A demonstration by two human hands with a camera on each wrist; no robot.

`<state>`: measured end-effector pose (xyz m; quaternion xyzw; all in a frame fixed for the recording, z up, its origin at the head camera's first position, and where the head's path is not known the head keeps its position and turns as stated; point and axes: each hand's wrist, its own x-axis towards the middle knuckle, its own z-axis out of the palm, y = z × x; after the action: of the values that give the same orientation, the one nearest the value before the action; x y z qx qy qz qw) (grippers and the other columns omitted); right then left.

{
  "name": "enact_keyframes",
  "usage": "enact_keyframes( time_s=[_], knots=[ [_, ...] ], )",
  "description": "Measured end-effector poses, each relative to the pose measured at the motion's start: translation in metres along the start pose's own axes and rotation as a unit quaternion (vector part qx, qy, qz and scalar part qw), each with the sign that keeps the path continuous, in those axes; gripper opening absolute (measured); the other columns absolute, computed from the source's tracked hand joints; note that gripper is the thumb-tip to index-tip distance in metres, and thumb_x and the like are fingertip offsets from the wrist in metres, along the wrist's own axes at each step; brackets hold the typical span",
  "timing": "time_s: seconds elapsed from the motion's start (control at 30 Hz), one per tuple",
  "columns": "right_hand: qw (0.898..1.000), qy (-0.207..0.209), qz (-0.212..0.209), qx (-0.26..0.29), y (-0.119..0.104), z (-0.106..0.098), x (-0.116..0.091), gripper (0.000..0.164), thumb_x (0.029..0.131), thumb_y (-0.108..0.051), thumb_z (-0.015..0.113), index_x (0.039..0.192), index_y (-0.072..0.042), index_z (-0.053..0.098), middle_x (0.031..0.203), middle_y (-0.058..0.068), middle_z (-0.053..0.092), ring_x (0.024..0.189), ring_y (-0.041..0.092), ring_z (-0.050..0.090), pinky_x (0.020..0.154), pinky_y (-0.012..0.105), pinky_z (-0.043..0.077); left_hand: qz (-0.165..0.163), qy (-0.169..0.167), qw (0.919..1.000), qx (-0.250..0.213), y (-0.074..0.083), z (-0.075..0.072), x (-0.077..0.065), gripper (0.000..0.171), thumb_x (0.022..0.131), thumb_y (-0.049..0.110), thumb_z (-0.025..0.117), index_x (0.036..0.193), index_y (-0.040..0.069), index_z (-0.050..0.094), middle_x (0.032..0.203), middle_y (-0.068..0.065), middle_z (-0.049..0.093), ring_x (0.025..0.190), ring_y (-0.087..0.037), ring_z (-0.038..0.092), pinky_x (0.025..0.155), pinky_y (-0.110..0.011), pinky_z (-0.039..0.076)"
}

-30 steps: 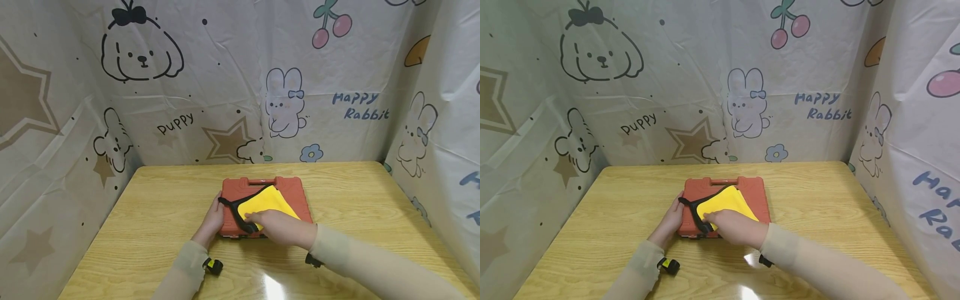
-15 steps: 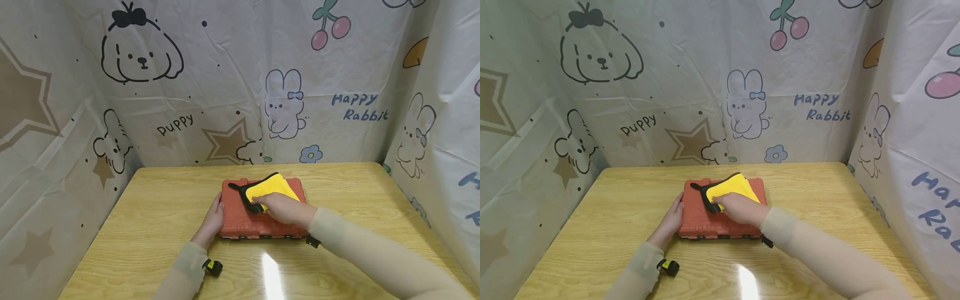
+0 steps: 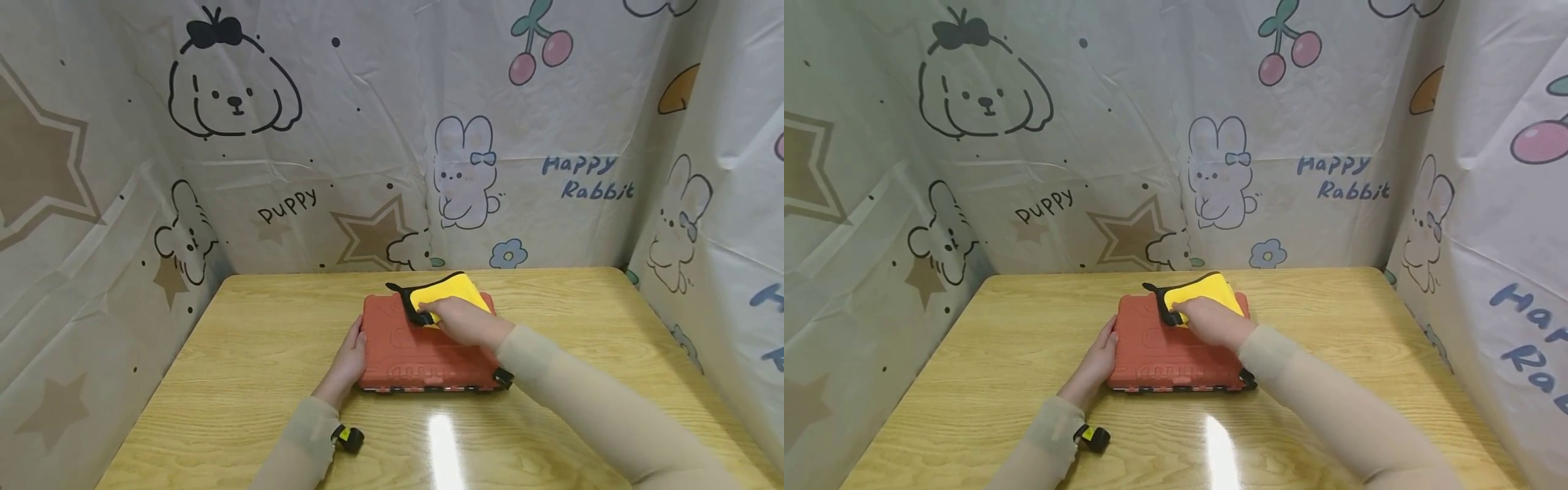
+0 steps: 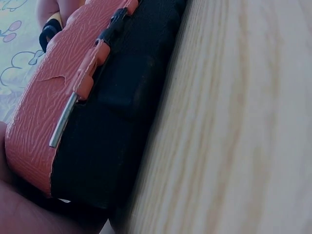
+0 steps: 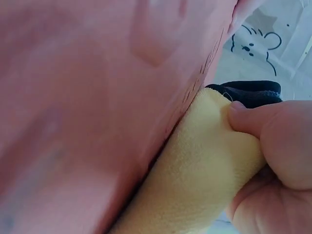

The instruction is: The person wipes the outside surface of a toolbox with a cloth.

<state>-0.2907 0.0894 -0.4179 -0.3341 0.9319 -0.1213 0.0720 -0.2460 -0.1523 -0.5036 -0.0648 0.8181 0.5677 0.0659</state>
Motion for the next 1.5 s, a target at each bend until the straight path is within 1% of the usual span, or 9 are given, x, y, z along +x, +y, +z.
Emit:
enact_keyframes(
  time_s=[0.2, 0.5, 0.67, 0.8, 0.87, 1.0, 1.13, 1.33, 1.5],
  knots=[
    [1.000, 0.018, 0.003, -0.009, 0.008, -0.002, 0.006, 0.042, 0.100, 0.003, 0.056, 0.142, -0.004, 0.062, 0.138, 0.012, 0.067, 0.128, 0.025, 0.065, 0.111, 0.041, 0.050, 0.000, 0.001, 1.0000, -0.001, 0.001, 0.001, 0.000, 0.054, 0.114, 0.023, 0.026, 0.167, 0.012, 0.016, 0.170, -0.023, 0.020, 0.157, -0.044, 0.016, 0.127, -0.061, 0.015],
    [0.999, 0.009, 0.028, -0.019, 0.018, -0.002, 0.012, 0.040, 0.103, 0.000, 0.054, 0.142, -0.005, 0.062, 0.139, 0.012, 0.067, 0.130, 0.026, 0.063, 0.113, 0.041, 0.048, 0.005, 0.007, 1.0000, -0.003, 0.003, 0.005, -0.002, 0.054, 0.114, 0.022, 0.026, 0.166, 0.010, 0.017, 0.169, -0.024, 0.021, 0.157, -0.044, 0.016, 0.127, -0.061, 0.015],
    [0.999, 0.006, 0.043, 0.000, 0.014, 0.001, 0.011, 0.037, 0.106, -0.005, 0.051, 0.142, -0.004, 0.061, 0.138, 0.013, 0.067, 0.128, 0.025, 0.064, 0.113, 0.042, 0.049, 0.008, 0.011, 0.9998, -0.012, 0.003, 0.006, -0.002, 0.054, 0.114, 0.021, 0.026, 0.166, 0.009, 0.017, 0.169, -0.024, 0.020, 0.157, -0.045, 0.015, 0.127, -0.061, 0.015],
    [0.998, -0.006, 0.064, 0.014, 0.007, 0.001, 0.008, 0.039, 0.110, -0.012, 0.048, 0.147, -0.004, 0.057, 0.145, 0.013, 0.062, 0.136, 0.027, 0.058, 0.117, 0.044, 0.044, 0.010, 0.016, 0.9995, -0.026, 0.004, 0.008, -0.003, 0.053, 0.114, 0.020, 0.026, 0.166, 0.008, 0.018, 0.169, -0.024, 0.020, 0.157, -0.045, 0.014, 0.127, -0.061, 0.015],
    [0.997, -0.013, 0.070, 0.005, 0.004, 0.001, 0.006, 0.040, 0.110, -0.012, 0.046, 0.149, -0.004, 0.055, 0.150, 0.014, 0.058, 0.141, 0.028, 0.054, 0.119, 0.045, 0.041, 0.008, 0.017, 0.9993, -0.031, 0.005, 0.008, -0.003, 0.053, 0.114, 0.020, 0.026, 0.166, 0.009, 0.017, 0.170, -0.024, 0.019, 0.157, -0.044, 0.014, 0.127, -0.061, 0.015],
    [0.997, -0.026, 0.065, -0.025, -0.002, 0.001, 0.000, 0.042, 0.109, -0.007, 0.046, 0.150, -0.004, 0.053, 0.155, 0.014, 0.052, 0.145, 0.030, 0.049, 0.120, 0.045, 0.039, 0.007, 0.017, 0.9992, -0.034, 0.006, 0.008, -0.005, 0.053, 0.114, 0.020, 0.026, 0.166, 0.008, 0.017, 0.169, -0.025, 0.020, 0.157, -0.045, 0.015, 0.126, -0.062, 0.015],
    [0.997, -0.031, 0.058, -0.040, -0.005, 0.004, -0.006, 0.042, 0.110, -0.007, 0.044, 0.151, -0.005, 0.052, 0.158, 0.011, 0.048, 0.146, 0.030, 0.047, 0.120, 0.044, 0.040, 0.008, 0.017, 0.9991, -0.037, 0.006, 0.008, -0.005, 0.053, 0.114, 0.020, 0.026, 0.166, 0.008, 0.017, 0.169, -0.025, 0.019, 0.156, -0.046, 0.015, 0.126, -0.063, 0.016],
    [0.997, -0.030, 0.033, -0.064, -0.018, 0.007, -0.017, 0.041, 0.108, -0.005, 0.048, 0.148, -0.001, 0.055, 0.154, 0.014, 0.053, 0.142, 0.030, 0.053, 0.116, 0.043, 0.045, -0.002, 0.018, 0.9990, -0.040, 0.004, 0.006, -0.004, 0.054, 0.114, 0.021, 0.025, 0.166, 0.009, 0.017, 0.170, -0.023, 0.019, 0.157, -0.044, 0.014, 0.127, -0.062, 0.014],
    [0.993, -0.035, 0.015, -0.111, -0.035, 0.010, -0.028, 0.041, 0.107, -0.005, 0.051, 0.147, -0.001, 0.055, 0.151, 0.014, 0.057, 0.140, 0.028, 0.055, 0.113, 0.040, 0.047, -0.007, 0.019, 0.9991, -0.039, 0.004, 0.005, -0.005, 0.054, 0.114, 0.020, 0.026, 0.166, 0.010, 0.017, 0.170, -0.023, 0.019, 0.157, -0.043, 0.014, 0.127, -0.062, 0.014]
  ],
)
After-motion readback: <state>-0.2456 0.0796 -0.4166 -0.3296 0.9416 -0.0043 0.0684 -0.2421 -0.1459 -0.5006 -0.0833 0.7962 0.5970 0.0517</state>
